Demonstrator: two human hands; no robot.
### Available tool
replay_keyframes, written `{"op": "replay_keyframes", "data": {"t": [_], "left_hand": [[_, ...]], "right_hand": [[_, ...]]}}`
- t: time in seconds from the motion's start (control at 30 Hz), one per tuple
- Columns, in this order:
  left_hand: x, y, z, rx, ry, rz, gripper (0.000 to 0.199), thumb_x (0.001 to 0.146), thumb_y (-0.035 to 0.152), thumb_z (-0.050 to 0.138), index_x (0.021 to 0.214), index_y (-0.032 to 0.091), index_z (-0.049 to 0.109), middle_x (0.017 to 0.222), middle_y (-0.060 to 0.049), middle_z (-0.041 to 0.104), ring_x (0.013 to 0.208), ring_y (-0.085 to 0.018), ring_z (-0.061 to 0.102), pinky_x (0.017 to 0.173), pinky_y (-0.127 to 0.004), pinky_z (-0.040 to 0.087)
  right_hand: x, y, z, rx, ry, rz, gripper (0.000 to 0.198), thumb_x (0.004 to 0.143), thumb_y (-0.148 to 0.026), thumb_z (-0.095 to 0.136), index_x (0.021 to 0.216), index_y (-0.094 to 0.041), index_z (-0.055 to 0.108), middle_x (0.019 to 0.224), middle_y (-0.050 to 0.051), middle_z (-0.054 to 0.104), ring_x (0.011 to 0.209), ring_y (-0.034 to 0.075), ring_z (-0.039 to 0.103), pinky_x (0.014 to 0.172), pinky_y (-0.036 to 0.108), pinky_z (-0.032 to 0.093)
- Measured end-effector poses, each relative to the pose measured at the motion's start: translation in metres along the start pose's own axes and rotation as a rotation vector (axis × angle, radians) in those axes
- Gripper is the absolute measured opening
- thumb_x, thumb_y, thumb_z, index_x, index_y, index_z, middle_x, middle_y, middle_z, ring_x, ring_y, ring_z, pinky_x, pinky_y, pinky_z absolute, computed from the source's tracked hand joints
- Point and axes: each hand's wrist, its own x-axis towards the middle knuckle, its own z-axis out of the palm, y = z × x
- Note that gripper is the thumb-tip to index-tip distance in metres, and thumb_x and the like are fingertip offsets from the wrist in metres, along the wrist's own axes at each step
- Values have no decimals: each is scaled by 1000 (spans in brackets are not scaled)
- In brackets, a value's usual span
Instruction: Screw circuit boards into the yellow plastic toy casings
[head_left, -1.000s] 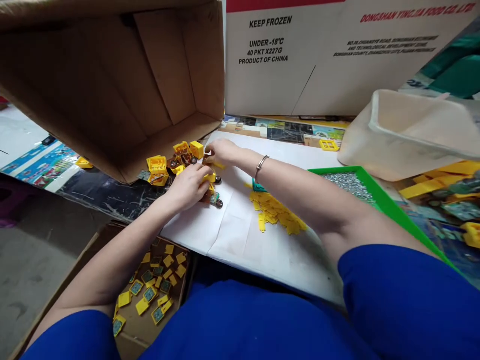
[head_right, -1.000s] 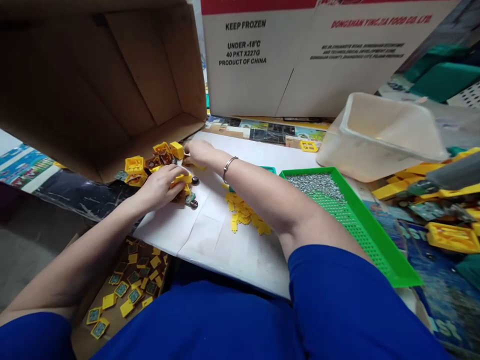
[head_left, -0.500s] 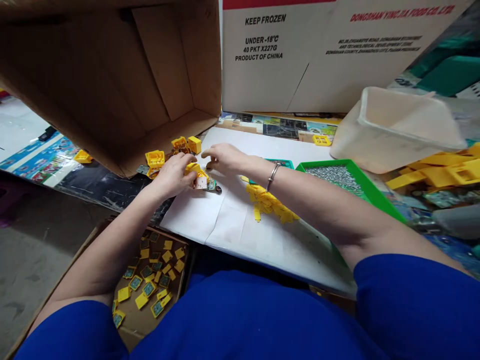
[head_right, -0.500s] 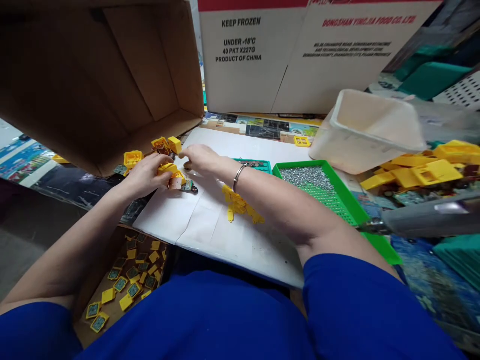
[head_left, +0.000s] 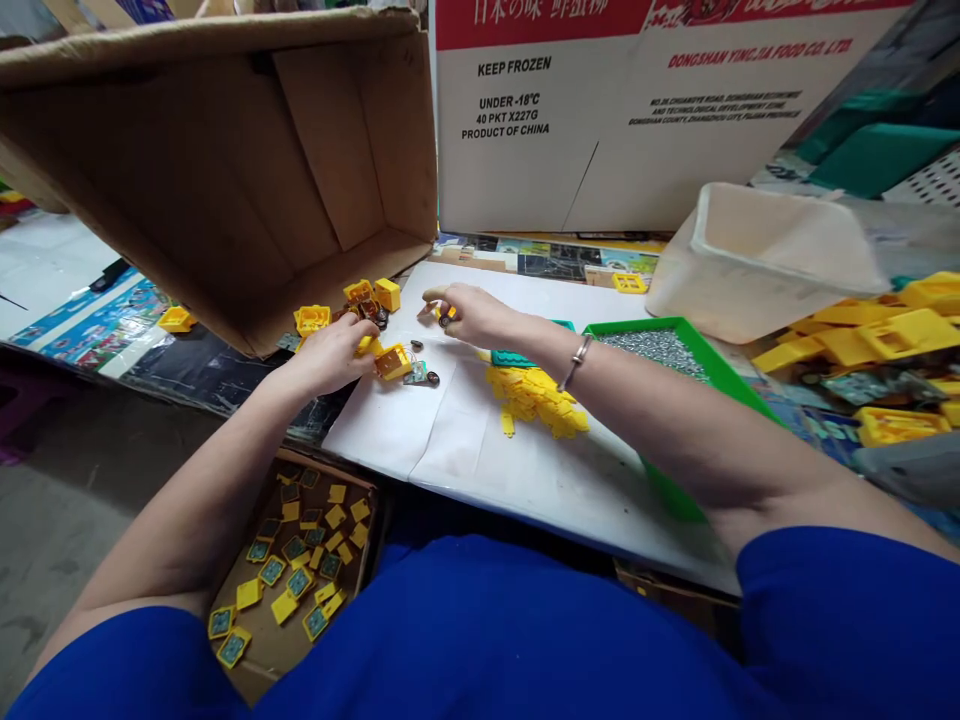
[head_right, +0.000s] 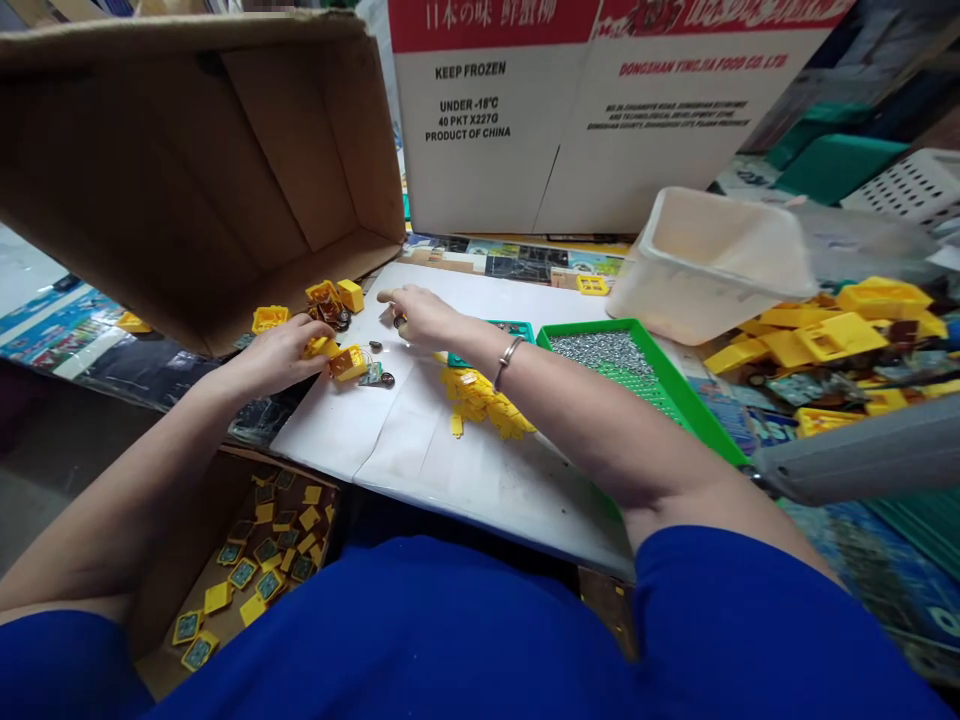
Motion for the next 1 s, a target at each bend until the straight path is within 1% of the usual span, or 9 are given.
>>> {"op": "replay_keyframes", "data": {"t": [0.13,0.23,0.4,0.53,0.6,0.7,0.8,0.9,1.0], "left_hand": [[20,14,-3,-4,141,91,32,86,24,47,112,19,66,116,-13,63,113,-31,59,95,-43,48],[51,34,-1,-84,172,220,43,81,10,43,118,16,65,123,-15,62,121,-30,56,102,-43,45],[99,58,1,-112,-12,428,69,64,-3,49,127,20,62,144,-10,54,134,-24,49,110,-35,40],[108,60,-1,-84,-189,553,69,61,-1,53,124,24,65,130,-3,66,121,-19,60,101,-24,44],[103,58,-4,-68,-178,533,65,67,5,55,130,21,62,126,-7,67,115,-21,63,97,-27,47],[85,59,-14,-33,-70,457,64,77,21,57,141,16,51,132,-15,62,116,-27,62,97,-33,46],[56,67,-25,-24,2,376,58,85,42,54,137,16,54,131,-14,63,118,-29,61,99,-37,45],[21,82,-25,-69,-121,304,57,88,54,48,129,18,61,121,-13,69,111,-30,64,94,-38,47],[-13,95,-6,-70,-196,260,59,89,56,48,130,15,61,121,-15,69,110,-33,65,92,-41,48]], "right_hand": [[-19,9,-4,221,188,38,27,84,-10,59,106,-13,74,113,12,68,99,21,66,93,33,52],[-28,14,-2,478,233,90,28,80,-5,58,103,-13,73,108,10,70,90,17,69,87,30,56],[-41,14,5,571,248,136,38,71,2,56,100,-15,74,105,7,72,88,16,69,83,30,57],[-55,14,8,565,246,141,31,72,0,58,92,-16,76,91,5,74,83,15,69,83,31,57],[-61,16,6,572,258,150,30,75,-3,59,98,-16,74,88,4,74,82,15,68,84,32,57],[-72,17,-3,521,345,136,33,79,-6,58,108,-16,69,89,4,74,83,15,68,86,33,57],[-89,12,-14,313,442,36,22,84,-11,58,101,-17,69,96,5,74,89,17,68,87,34,56],[-114,3,-16,40,436,-59,21,90,-15,53,102,-18,69,99,7,73,89,19,66,83,34,54],[-145,-7,1,-204,329,-174,28,97,-17,41,95,-18,69,85,10,70,77,19,61,70,34,50]]}}
